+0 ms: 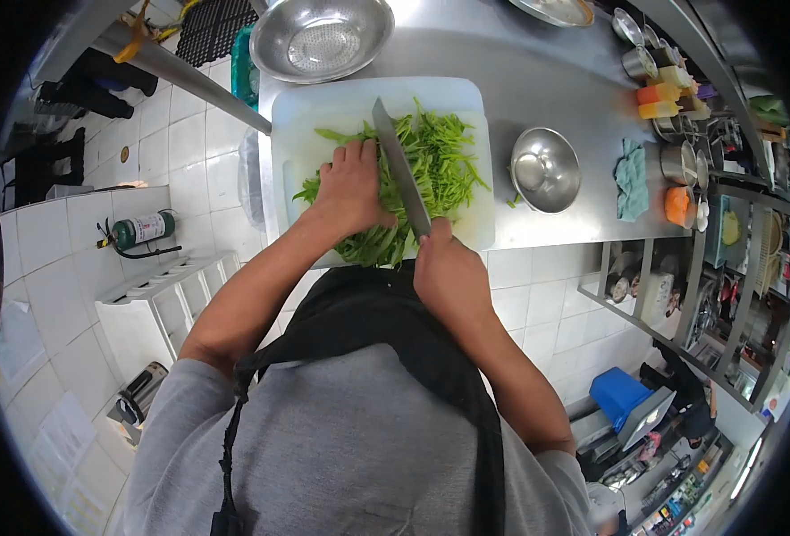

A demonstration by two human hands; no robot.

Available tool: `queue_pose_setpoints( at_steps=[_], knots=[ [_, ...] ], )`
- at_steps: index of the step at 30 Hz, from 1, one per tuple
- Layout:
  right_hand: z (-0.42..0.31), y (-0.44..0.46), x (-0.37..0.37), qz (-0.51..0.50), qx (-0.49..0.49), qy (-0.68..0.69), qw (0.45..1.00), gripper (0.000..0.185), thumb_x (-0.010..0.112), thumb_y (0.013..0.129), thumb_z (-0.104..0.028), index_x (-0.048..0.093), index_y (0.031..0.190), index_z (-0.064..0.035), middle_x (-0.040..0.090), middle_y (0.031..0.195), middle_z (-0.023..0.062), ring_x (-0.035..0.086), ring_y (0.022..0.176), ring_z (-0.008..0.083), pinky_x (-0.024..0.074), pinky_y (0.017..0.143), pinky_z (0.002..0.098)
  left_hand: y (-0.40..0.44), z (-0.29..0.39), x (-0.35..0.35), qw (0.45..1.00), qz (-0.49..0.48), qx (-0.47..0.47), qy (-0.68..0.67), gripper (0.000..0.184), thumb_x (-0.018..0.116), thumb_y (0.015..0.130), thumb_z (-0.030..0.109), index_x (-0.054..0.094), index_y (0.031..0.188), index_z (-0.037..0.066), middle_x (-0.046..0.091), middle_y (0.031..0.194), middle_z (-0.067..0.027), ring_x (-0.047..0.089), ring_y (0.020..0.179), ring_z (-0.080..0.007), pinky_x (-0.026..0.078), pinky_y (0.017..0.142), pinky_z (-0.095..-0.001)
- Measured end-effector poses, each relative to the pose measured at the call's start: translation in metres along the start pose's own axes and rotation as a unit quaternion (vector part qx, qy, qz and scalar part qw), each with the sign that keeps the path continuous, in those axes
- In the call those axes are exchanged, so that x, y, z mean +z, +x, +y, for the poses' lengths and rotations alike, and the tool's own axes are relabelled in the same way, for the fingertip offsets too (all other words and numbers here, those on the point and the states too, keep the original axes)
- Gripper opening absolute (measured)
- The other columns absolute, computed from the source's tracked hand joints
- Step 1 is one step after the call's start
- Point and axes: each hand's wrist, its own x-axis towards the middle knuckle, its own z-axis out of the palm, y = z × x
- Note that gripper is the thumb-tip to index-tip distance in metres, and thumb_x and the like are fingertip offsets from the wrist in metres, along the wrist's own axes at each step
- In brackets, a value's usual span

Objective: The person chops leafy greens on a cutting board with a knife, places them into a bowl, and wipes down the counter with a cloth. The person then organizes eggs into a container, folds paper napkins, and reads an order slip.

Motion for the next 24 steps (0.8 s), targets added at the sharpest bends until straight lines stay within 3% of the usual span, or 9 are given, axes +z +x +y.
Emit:
queue_pose_setpoints(
  at_steps=[4,13,19,22,24],
  knots=[
    [-0.002,0.003,0.000,0.007,-0.015,-0.036,0.999,0.020,0.055,0.107,-0.017,0.048,0.111,0.0015,0.071,0.077,0.0255,0.073,0.071,0.0446,0.0594,0.065,0.0552,-0.009,-0.019,0.001,0.995,0.057,0.047,-0.065,0.135,0.102,0.058,0.044,0.031,0.161,-0.007,0.046,0.154,-0.0251,0.044,0.144,-0.0446,0.042,0.116,-0.0576],
    [-0.020,-0.007,-0.016,-0.041,0.008,-0.099,0.994,0.018,0.056,0.098,-0.008,0.050,0.110,0.0041,0.070,0.077,0.0239,0.074,0.069,0.0422,0.0611,0.063,0.0492,-0.003,-0.007,0.000,0.999,0.004,0.013,0.036,0.133,0.101,0.060,0.048,0.034,0.159,-0.010,0.048,0.150,-0.0245,0.046,0.141,-0.0427,0.045,0.114,-0.0558],
    [-0.031,0.010,-0.007,-0.020,-0.034,-0.149,0.988,0.019,0.056,0.095,-0.007,0.052,0.109,0.0046,0.072,0.077,0.0215,0.076,0.070,0.0351,0.0617,0.062,0.0446,0.004,0.001,0.005,0.997,0.008,0.014,0.074,0.119,0.102,0.059,0.048,0.046,0.148,-0.009,0.053,0.140,-0.0195,0.051,0.134,-0.0371,0.046,0.107,-0.0543],
    [-0.031,0.021,0.001,-0.051,-0.012,-0.112,0.992,0.025,0.056,0.088,-0.002,0.051,0.111,0.0064,0.072,0.079,0.0243,0.075,0.074,0.0422,0.0602,0.067,0.0505,0.011,0.009,0.003,0.994,-0.008,0.005,0.113,0.116,0.102,0.058,0.048,0.049,0.144,-0.009,0.054,0.138,-0.0188,0.052,0.133,-0.0356,0.047,0.105,-0.0535],
    [-0.023,0.026,0.005,-0.032,-0.029,-0.145,0.988,0.021,0.056,0.092,-0.005,0.053,0.110,0.0055,0.072,0.076,0.0216,0.076,0.071,0.0376,0.0612,0.064,0.0474,0.012,0.007,0.006,0.993,-0.002,0.014,0.116,0.117,0.102,0.056,0.048,0.050,0.143,-0.009,0.054,0.137,-0.0186,0.052,0.132,-0.0350,0.048,0.105,-0.0528]
  ],
)
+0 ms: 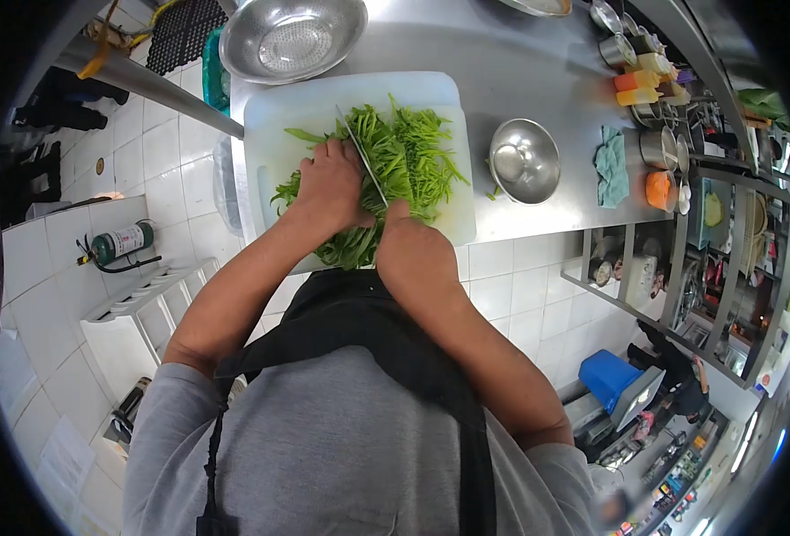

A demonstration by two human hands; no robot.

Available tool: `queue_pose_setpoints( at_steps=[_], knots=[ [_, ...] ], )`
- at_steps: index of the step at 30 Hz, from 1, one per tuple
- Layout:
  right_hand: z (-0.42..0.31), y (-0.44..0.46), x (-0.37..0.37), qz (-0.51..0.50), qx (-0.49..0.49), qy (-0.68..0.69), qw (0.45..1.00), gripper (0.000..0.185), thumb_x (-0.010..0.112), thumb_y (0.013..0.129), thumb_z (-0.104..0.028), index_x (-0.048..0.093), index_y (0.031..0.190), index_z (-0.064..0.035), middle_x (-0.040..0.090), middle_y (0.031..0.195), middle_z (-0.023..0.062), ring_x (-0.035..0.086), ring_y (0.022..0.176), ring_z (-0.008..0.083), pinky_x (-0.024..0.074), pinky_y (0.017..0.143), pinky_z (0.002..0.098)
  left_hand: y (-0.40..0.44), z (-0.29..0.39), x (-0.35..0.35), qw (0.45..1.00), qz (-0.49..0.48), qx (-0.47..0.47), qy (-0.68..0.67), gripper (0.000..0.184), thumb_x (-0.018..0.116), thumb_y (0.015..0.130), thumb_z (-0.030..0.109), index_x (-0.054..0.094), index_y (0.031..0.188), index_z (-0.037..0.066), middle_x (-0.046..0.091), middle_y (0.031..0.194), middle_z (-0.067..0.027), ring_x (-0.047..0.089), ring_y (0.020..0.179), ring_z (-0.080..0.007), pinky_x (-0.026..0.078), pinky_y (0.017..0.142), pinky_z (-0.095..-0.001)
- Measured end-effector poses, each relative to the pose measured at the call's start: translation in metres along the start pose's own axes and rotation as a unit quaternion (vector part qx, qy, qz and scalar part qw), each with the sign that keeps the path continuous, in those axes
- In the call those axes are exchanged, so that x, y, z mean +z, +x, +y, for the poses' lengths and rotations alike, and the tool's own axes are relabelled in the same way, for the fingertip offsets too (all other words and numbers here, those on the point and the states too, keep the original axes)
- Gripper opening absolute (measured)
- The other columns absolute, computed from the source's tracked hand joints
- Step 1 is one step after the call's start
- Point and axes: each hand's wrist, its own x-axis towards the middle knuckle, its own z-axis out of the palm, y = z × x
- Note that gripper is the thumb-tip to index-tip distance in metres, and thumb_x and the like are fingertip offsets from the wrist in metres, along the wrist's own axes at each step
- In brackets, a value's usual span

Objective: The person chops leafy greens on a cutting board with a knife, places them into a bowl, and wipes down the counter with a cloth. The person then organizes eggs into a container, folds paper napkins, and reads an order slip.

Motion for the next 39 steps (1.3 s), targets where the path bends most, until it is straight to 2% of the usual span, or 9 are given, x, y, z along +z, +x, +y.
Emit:
queue_pose_setpoints(
  at_steps=[7,13,16,19,22,25,28,34,39],
  knots=[
    [0.023,0.027,0.035,0.008,0.028,0.052,0.998,0.021,0.056,0.099,-0.011,0.051,0.110,0.0053,0.072,0.079,0.0259,0.075,0.072,0.0434,0.0607,0.064,0.0520,-0.001,-0.003,0.003,0.999,0.026,0.015,-0.032,0.124,0.103,0.052,0.050,0.047,0.146,-0.009,0.053,0.139,-0.0184,0.050,0.133,-0.0365,0.044,0.107,-0.0554],
    [0.032,0.033,0.037,0.001,0.058,0.134,0.989,0.024,0.053,0.107,-0.021,0.050,0.111,0.0029,0.072,0.082,0.0295,0.074,0.080,0.0482,0.0595,0.073,0.0576,-0.014,-0.004,0.031,0.985,0.155,0.024,-0.075,0.127,0.101,0.053,0.041,0.040,0.154,-0.005,0.046,0.151,-0.0232,0.042,0.141,-0.0431,0.034,0.115,-0.0605],
    [0.038,0.035,0.038,-0.002,0.062,0.162,0.985,0.024,0.054,0.106,-0.020,0.051,0.112,0.0031,0.072,0.083,0.0296,0.074,0.082,0.0479,0.0593,0.075,0.0580,-0.020,-0.010,0.043,0.968,0.187,0.065,-0.152,0.120,0.099,0.056,0.035,0.041,0.155,-0.002,0.051,0.148,-0.0219,0.044,0.141,-0.0409,0.035,0.115,-0.0583],
    [0.042,0.035,0.044,0.021,0.047,0.171,0.984,0.025,0.054,0.105,-0.021,0.051,0.112,0.0032,0.073,0.083,0.0289,0.074,0.082,0.0475,0.0591,0.075,0.0579,-0.020,-0.014,0.043,0.976,0.124,0.046,-0.175,0.114,0.097,0.057,0.032,0.044,0.153,-0.002,0.056,0.143,-0.0213,0.048,0.138,-0.0414,0.037,0.115,-0.0546],
    [0.044,0.033,0.045,0.026,0.042,0.178,0.983,0.024,0.053,0.105,-0.020,0.052,0.112,0.0031,0.073,0.082,0.0277,0.074,0.080,0.0473,0.0584,0.075,0.0578,-0.021,-0.034,0.054,0.952,0.203,0.082,-0.214,0.095,0.097,0.058,0.025,0.057,0.141,-0.001,0.068,0.130,-0.0183,0.062,0.125,-0.0378,0.047,0.109,-0.0492],
    [0.043,0.030,0.055,0.052,0.029,0.191,0.980,0.023,0.052,0.106,-0.019,0.052,0.111,0.0027,0.073,0.082,0.0263,0.073,0.078,0.0470,0.0575,0.074,0.0578,-0.030,-0.053,0.040,0.875,0.136,0.099,-0.454,0.076,0.093,0.066,0.015,0.063,0.134,-0.002,0.075,0.119,-0.0166,0.072,0.111,-0.0304,0.056,0.101,-0.0433],
    [0.042,0.023,0.057,0.067,0.015,0.198,0.978,0.020,0.052,0.105,-0.018,0.053,0.110,0.0022,0.073,0.082,0.0254,0.073,0.078,0.0464,0.0569,0.073,0.0580,-0.047,-0.061,0.017,0.846,0.103,0.114,-0.510,0.057,0.085,0.076,0.004,0.065,0.129,-0.003,0.076,0.120,-0.0111,0.073,0.108,-0.0192,0.058,0.096,-0.0346],
    [0.048,0.014,0.051,0.098,-0.009,0.232,0.968,0.020,0.051,0.105,-0.017,0.052,0.109,0.0021,0.072,0.081,0.0262,0.072,0.078,0.0465,0.0561,0.073,0.0585,-0.065,-0.075,-0.019,0.806,0.126,0.086,-0.571,0.049,0.084,0.079,0.001,0.066,0.124,-0.003,0.076,0.114,-0.0083,0.072,0.102,-0.0188,0.059,0.093,-0.0352],
    [0.065,-0.008,0.015,0.137,-0.030,0.262,0.955,0.021,0.052,0.105,-0.017,0.051,0.109,0.0032,0.070,0.078,0.0275,0.070,0.076,0.0489,0.0547,0.072,0.0598,-0.064,-0.052,-0.068,0.848,0.127,0.139,-0.496,0.043,0.084,0.078,0.003,0.070,0.119,-0.003,0.077,0.109,-0.0067,0.073,0.098,-0.0166,0.058,0.091,-0.0346]
  ],
)
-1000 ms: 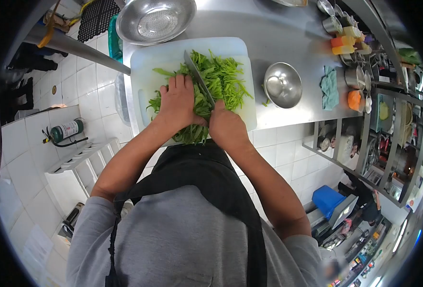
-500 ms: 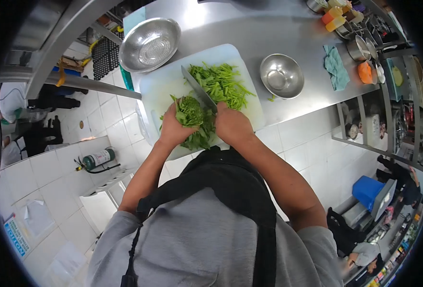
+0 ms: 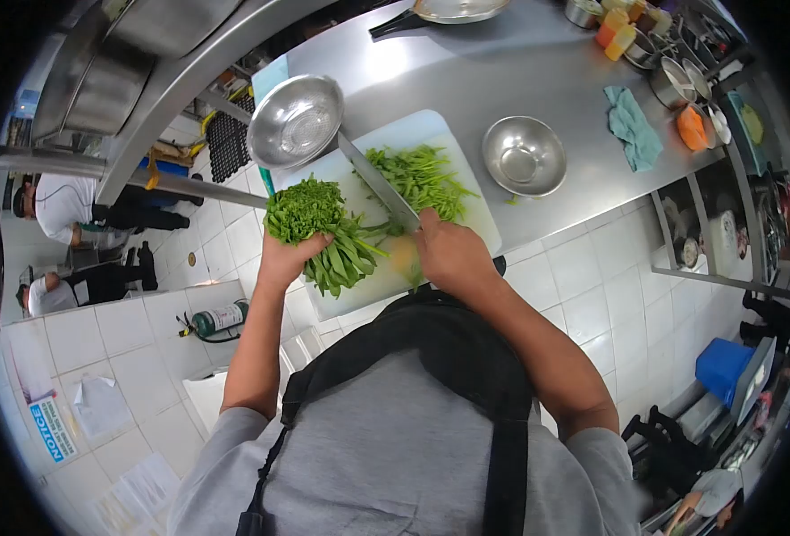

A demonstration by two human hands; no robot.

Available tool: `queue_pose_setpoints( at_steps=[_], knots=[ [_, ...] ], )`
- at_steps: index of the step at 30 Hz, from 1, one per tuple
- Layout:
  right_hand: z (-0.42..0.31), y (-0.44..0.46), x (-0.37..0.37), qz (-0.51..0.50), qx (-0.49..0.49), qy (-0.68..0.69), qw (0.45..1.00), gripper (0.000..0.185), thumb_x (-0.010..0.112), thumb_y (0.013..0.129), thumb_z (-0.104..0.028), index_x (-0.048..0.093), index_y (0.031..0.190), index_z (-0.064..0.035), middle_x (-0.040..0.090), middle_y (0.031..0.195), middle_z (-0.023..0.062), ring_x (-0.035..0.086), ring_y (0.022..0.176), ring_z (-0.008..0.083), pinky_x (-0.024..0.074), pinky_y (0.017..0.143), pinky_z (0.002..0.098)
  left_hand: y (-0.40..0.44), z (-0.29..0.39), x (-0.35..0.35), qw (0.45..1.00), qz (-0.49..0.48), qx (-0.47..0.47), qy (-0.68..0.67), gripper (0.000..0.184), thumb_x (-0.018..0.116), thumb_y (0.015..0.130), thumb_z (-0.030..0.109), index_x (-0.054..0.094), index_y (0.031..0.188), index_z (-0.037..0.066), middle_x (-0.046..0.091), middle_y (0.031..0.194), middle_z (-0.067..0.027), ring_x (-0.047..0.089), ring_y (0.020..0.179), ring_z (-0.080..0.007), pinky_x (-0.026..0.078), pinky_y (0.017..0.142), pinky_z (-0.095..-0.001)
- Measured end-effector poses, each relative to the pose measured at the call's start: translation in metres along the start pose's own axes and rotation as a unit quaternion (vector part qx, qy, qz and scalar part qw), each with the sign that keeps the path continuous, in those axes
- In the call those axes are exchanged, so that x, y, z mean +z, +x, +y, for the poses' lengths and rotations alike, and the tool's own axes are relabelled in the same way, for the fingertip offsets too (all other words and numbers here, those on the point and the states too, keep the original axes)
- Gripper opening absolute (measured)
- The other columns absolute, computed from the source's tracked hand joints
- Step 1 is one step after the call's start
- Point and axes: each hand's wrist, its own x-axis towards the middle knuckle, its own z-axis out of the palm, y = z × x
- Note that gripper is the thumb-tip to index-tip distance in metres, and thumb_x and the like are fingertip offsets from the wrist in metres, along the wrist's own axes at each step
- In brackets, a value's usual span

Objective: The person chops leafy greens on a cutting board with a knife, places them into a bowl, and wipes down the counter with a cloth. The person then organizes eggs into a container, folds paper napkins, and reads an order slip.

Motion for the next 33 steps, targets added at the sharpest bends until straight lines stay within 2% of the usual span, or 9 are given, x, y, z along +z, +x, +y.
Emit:
queue_pose_setpoints(
  at_steps=[7,11,14,18,21,22,25,31,33],
  knots=[
    [0.052,-0.032,-0.055,0.148,0.113,0.039,0.982,0.024,0.059,0.104,-0.015,0.051,0.114,0.0050,0.069,0.079,0.0309,0.069,0.077,0.0513,0.0524,0.072,0.0620,0.083,0.048,0.080,0.991,-0.064,0.119,0.007,0.050,0.087,0.078,0.008,0.069,0.124,-0.003,0.078,0.109,-0.0081,0.073,0.098,-0.0174,0.058,0.093,-0.0350],
    [0.097,-0.063,-0.088,0.232,0.180,0.017,0.956,0.022,0.061,0.103,-0.015,0.052,0.111,0.0033,0.069,0.080,0.0312,0.067,0.076,0.0534,0.0515,0.070,0.0630,0.140,0.062,0.154,0.983,-0.142,0.114,-0.033,0.057,0.090,0.078,0.012,0.067,0.127,-0.002,0.077,0.114,-0.0108,0.073,0.102,-0.0181,0.058,0.094,-0.0353],
    [0.119,-0.088,-0.114,0.257,0.262,0.049,0.929,0.019,0.061,0.104,-0.015,0.051,0.105,0.0017,0.067,0.077,0.0310,0.066,0.075,0.0536,0.0499,0.067,0.0607,0.183,0.049,0.219,0.970,-0.098,0.221,-0.009,0.066,0.092,0.075,0.017,0.065,0.132,-0.001,0.077,0.117,-0.0135,0.075,0.105,-0.0248,0.058,0.095,-0.0393],
    [0.132,-0.118,-0.134,0.295,0.318,0.082,0.897,0.020,0.060,0.106,-0.015,0.050,0.099,0.0015,0.064,0.073,0.0293,0.064,0.069,0.0524,0.0491,0.064,0.0554,0.205,0.028,0.289,0.943,-0.024,0.290,0.160,0.080,0.092,0.069,0.018,0.059,0.140,0.000,0.071,0.124,-0.0176,0.068,0.115,-0.0405,0.054,0.101,-0.0504],
    [0.145,-0.138,-0.135,0.305,0.345,0.126,0.879,0.023,0.059,0.107,-0.015,0.048,0.097,0.0017,0.062,0.069,0.0278,0.062,0.065,0.0499,0.0477,0.061,0.0527,0.217,-0.029,0.322,0.884,-0.059,0.301,0.353,0.087,0.093,0.069,0.016,0.055,0.145,0.005,0.068,0.129,-0.0158,0.064,0.122,-0.0385,0.049,0.107,-0.0488],
    [0.145,-0.142,-0.137,0.303,0.358,0.152,0.870,0.023,0.059,0.107,-0.015,0.048,0.097,0.0017,0.062,0.069,0.0276,0.062,0.064,0.0495,0.0474,0.060,0.0527,0.211,-0.033,0.323,0.867,-0.116,0.265,0.405,0.094,0.092,0.067,0.015,0.050,0.150,0.007,0.060,0.138,-0.0158,0.055,0.131,-0.0382,0.044,0.109,-0.0499],
    [0.157,-0.153,-0.134,0.303,0.364,0.175,0.863,0.023,0.059,0.107,-0.015,0.048,0.096,0.0016,0.061,0.069,0.0270,0.063,0.063,0.0482,0.0469,0.059,0.0522,0.205,-0.034,0.326,0.828,-0.191,0.183,0.495,0.099,0.095,0.065,0.020,0.049,0.152,0.007,0.056,0.143,-0.0167,0.051,0.135,-0.0388,0.042,0.112,-0.0514],
    [0.174,-0.147,-0.133,0.301,0.346,0.214,0.863,0.023,0.060,0.107,-0.015,0.049,0.097,0.0017,0.061,0.068,0.0266,0.062,0.061,0.0470,0.0462,0.058,0.0516,0.202,0.018,0.314,0.817,-0.238,0.136,0.508,0.115,0.096,0.064,0.041,0.042,0.159,0.004,0.052,0.153,-0.0191,0.045,0.145,-0.0400,0.040,0.116,-0.0535],
    [0.173,-0.144,-0.138,0.293,0.346,0.218,0.864,0.023,0.060,0.107,-0.015,0.049,0.098,0.0018,0.061,0.068,0.0266,0.062,0.061,0.0465,0.0461,0.058,0.0511,0.205,0.042,0.309,0.799,-0.262,0.114,0.528,0.111,0.093,0.068,0.041,0.042,0.161,0.006,0.050,0.156,-0.0194,0.045,0.146,-0.0397,0.041,0.116,-0.0541]
  ],
)
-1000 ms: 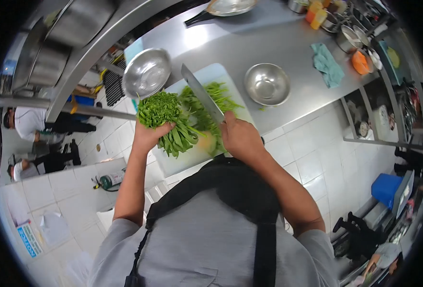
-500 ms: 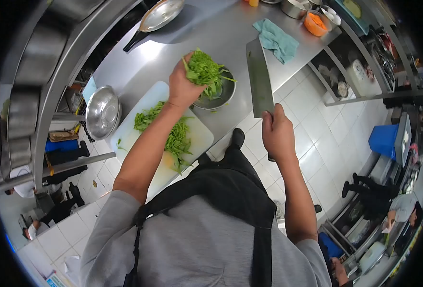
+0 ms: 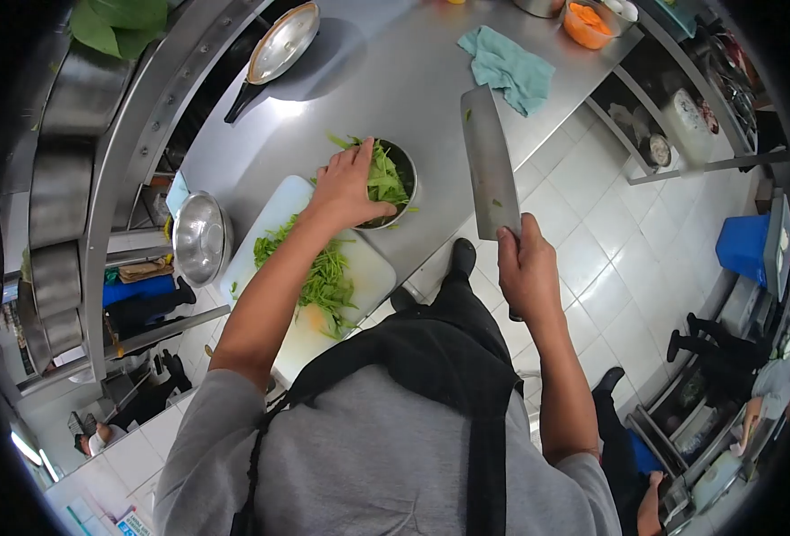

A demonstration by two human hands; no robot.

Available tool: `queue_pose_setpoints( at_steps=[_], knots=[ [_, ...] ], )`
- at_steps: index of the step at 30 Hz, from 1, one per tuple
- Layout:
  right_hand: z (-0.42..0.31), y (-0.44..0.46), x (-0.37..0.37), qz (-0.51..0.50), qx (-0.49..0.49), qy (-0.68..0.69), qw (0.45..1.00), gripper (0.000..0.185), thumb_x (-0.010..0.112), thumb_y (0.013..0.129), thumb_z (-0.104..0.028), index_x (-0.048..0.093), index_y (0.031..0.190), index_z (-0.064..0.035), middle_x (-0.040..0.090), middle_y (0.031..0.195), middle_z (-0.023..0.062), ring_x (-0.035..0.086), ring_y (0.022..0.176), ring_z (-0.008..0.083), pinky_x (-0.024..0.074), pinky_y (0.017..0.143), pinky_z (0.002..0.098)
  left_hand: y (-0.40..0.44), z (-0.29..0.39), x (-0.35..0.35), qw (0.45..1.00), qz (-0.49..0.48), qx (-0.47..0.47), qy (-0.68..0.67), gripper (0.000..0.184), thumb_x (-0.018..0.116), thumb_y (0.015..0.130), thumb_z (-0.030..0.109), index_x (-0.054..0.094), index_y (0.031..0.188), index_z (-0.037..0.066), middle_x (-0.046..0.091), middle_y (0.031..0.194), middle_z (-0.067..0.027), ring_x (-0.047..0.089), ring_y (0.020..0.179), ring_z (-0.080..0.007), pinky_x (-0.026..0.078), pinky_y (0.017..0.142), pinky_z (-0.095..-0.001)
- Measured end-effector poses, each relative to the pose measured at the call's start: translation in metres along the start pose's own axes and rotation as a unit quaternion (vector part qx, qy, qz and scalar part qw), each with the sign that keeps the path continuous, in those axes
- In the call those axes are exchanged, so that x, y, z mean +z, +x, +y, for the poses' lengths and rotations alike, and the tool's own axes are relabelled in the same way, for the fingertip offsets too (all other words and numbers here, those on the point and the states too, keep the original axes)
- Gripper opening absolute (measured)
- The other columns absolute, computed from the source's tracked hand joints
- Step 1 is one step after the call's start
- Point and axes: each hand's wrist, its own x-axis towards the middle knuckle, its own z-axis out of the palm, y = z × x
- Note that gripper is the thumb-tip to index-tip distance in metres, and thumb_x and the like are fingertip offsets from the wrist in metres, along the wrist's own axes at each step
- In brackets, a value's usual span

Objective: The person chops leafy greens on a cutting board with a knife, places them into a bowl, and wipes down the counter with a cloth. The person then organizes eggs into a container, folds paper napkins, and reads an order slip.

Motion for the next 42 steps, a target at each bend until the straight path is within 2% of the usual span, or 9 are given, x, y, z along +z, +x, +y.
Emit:
queue_pose_setpoints(
  at_steps=[4,10,15,26,29,32,37,39,42],
  knots=[
    [-0.005,0.006,-0.003,-0.015,0.002,-0.011,1.000,0.022,0.060,0.107,-0.015,0.050,0.098,0.0023,0.062,0.069,0.0265,0.062,0.060,0.0448,0.0467,0.058,0.0493,-0.003,-0.005,-0.012,0.998,0.049,0.038,-0.020,0.083,0.089,0.076,0.032,0.057,0.149,0.009,0.058,0.148,-0.0199,0.054,0.138,-0.0404,0.046,0.110,-0.0538],
    [-0.004,0.009,-0.001,-0.028,0.033,0.016,0.999,0.020,0.060,0.107,-0.015,0.052,0.100,0.0021,0.061,0.067,0.0220,0.060,0.056,0.0362,0.0471,0.058,0.0456,0.007,-0.022,0.055,0.994,0.079,0.072,0.012,0.037,0.076,0.077,0.002,0.071,0.113,0.008,0.065,0.112,-0.0133,0.065,0.110,-0.0394,0.053,0.091,-0.0537],
    [0.000,0.009,0.005,-0.041,0.069,0.054,0.995,0.020,0.059,0.109,-0.014,0.052,0.099,0.0012,0.057,0.063,0.0106,0.057,0.054,0.0159,0.0462,0.054,0.0376,0.041,-0.024,0.063,0.985,0.145,0.091,0.011,0.039,0.071,0.076,-0.003,0.071,0.113,0.010,0.064,0.109,-0.0113,0.064,0.109,-0.0359,0.052,0.092,-0.0521],
    [-0.028,-0.010,-0.012,-0.048,0.045,0.071,0.995,0.017,0.060,0.109,-0.014,0.055,0.098,-0.0018,0.057,0.065,0.0026,0.056,0.052,0.0081,0.0442,0.048,0.0290,0.020,0.000,0.030,0.979,0.191,0.070,-0.012,0.058,0.070,0.080,0.011,0.068,0.138,0.006,0.059,0.149,-0.0188,0.048,0.143,-0.0403,0.041,0.113,-0.0585],
    [-0.028,-0.014,-0.011,-0.090,0.043,0.112,0.989,0.015,0.060,0.109,-0.015,0.059,0.101,-0.0030,0.056,0.066,-0.0001,0.052,0.051,0.0069,0.0422,0.048,0.0259,0.002,-0.008,0.003,0.958,0.265,0.105,0.012,0.057,0.068,0.083,0.013,0.068,0.139,0.005,0.060,0.150,-0.0193,0.051,0.142,-0.0407,0.042,0.116,-0.0549],
    [-0.044,-0.015,-0.021,-0.197,0.078,0.124,0.969,0.017,0.058,0.110,-0.017,0.061,0.102,-0.0024,0.056,0.067,-0.0003,0.050,0.049,0.0074,0.0411,0.047,0.0247,-0.032,-0.052,-0.038,0.956,0.249,0.088,-0.125,0.054,0.068,0.085,0.015,0.068,0.138,0.004,0.065,0.144,-0.0204,0.056,0.137,-0.0406,0.044,0.117,-0.0492],
    [-0.046,-0.009,-0.020,-0.392,0.136,0.071,0.907,0.017,0.058,0.109,-0.015,0.063,0.102,-0.0012,0.058,0.066,0.0020,0.052,0.047,0.0095,0.0433,0.047,0.0269,-0.132,-0.158,-0.028,0.945,0.192,-0.172,-0.204,0.049,0.066,0.102,0.036,0.067,0.137,0.002,0.074,0.126,-0.0231,0.073,0.115,-0.0357,0.056,0.102,-0.0453],
    [-0.042,-0.004,-0.013,-0.459,0.167,0.028,0.872,0.017,0.060,0.108,-0.015,0.062,0.099,-0.0013,0.059,0.066,0.0027,0.055,0.048,0.0109,0.0445,0.047,0.0275,-0.170,-0.189,-0.008,0.936,0.084,-0.298,-0.164,0.062,0.056,0.105,0.051,0.063,0.143,0.003,0.069,0.136,-0.0270,0.067,0.127,-0.0406,0.051,0.110,-0.0473],
    [-0.039,0.002,-0.001,-0.536,0.212,-0.034,0.817,0.018,0.061,0.108,-0.017,0.062,0.098,-0.0016,0.059,0.066,0.0034,0.058,0.050,0.0121,0.0458,0.048,0.0283,-0.193,-0.232,0.052,0.914,0.073,-0.356,-0.178,0.076,0.049,0.105,0.063,0.055,0.153,0.004,0.062,0.144,-0.0322,0.060,0.135,-0.0445,0.047,0.114,-0.0490]
  ],
)
